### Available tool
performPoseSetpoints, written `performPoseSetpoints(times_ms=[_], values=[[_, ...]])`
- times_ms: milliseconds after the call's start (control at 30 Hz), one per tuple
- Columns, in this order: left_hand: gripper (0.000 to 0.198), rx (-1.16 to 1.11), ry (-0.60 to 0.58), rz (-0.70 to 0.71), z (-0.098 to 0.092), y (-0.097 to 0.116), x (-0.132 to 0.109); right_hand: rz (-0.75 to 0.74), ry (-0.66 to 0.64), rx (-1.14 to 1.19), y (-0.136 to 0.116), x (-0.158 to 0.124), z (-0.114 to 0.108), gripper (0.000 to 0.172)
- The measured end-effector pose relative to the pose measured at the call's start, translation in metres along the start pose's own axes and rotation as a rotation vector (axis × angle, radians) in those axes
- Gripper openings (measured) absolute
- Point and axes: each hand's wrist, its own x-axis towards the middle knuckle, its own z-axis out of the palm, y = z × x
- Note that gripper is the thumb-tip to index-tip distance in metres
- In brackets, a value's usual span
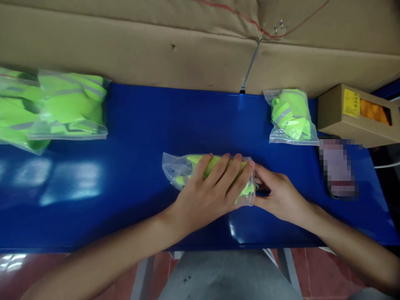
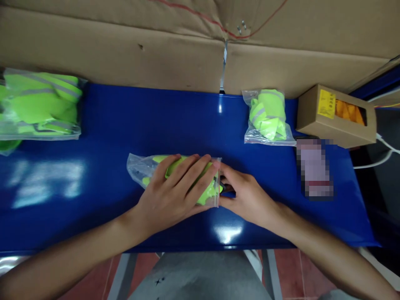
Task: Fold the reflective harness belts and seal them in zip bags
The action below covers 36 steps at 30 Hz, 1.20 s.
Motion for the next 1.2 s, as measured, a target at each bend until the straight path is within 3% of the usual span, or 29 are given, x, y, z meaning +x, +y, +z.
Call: performPoseSetpoints(times_ms=[133, 233, 300, 433, 500, 567, 667, 733, 767, 867, 933, 1067, 1200], values=[[0.056, 0.027, 0.038, 0.006, 0.002, 0.005, 0.001, -0.202, 0.144, -0.397, 0.003, -0.002, 0.004, 0.042], [0.052, 0.014, 0.065, 0.007, 0.001, 0.009, 0.002, -0.253, 0.231, -0.52, 0.001, -0.001, 0.01, 0.03], [0.052, -0.022, 0.059, 0.002, 0.0, 0.008, 0.003, -0.185, 0.182, -0.439, -0.002, 0.0, 0.009, 0.026], [0.059, -0.121, 0.012, 0.004, -0.004, 0.0, 0.002, -0.026, -0.094, -0.154, -0.009, 0.002, -0.009, 0.023], [0.062, -0.157, 0.028, 0.027, -0.003, -0.004, 0.0, -0.016, -0.133, -0.107, -0.009, 0.002, -0.019, 0.017], [0.062, -0.181, 0.064, 0.042, -0.002, -0.006, -0.001, -0.004, -0.048, -0.142, -0.006, 0.002, -0.024, 0.02], [0.058, -0.217, 0.112, 0.021, 0.0, -0.004, -0.003, 0.065, 0.179, -0.182, -0.003, -0.001, -0.02, 0.052], [0.055, -0.243, 0.126, 0.007, 0.001, -0.002, -0.003, 0.123, 0.206, -0.071, -0.006, -0.002, -0.015, 0.076], [0.054, -0.251, 0.127, 0.008, 0.001, 0.0, -0.003, 0.145, 0.157, 0.018, -0.008, -0.003, -0.012, 0.079], [0.053, -0.248, 0.107, 0.028, 0.0, 0.006, -0.003, 0.21, -0.058, 0.262, -0.018, -0.003, -0.009, 0.066], [0.055, -0.242, 0.078, 0.031, -0.002, 0.01, -0.004, 0.244, -0.117, 0.336, -0.022, -0.002, -0.009, 0.058], [0.056, -0.235, 0.05, 0.019, -0.004, 0.015, -0.004, 0.227, -0.096, 0.307, -0.02, -0.002, -0.005, 0.05], [0.054, -0.207, 0.079, 0.041, -0.002, 0.018, -0.003, 0.169, 0.002, 0.12, -0.011, -0.005, 0.007, 0.045]])
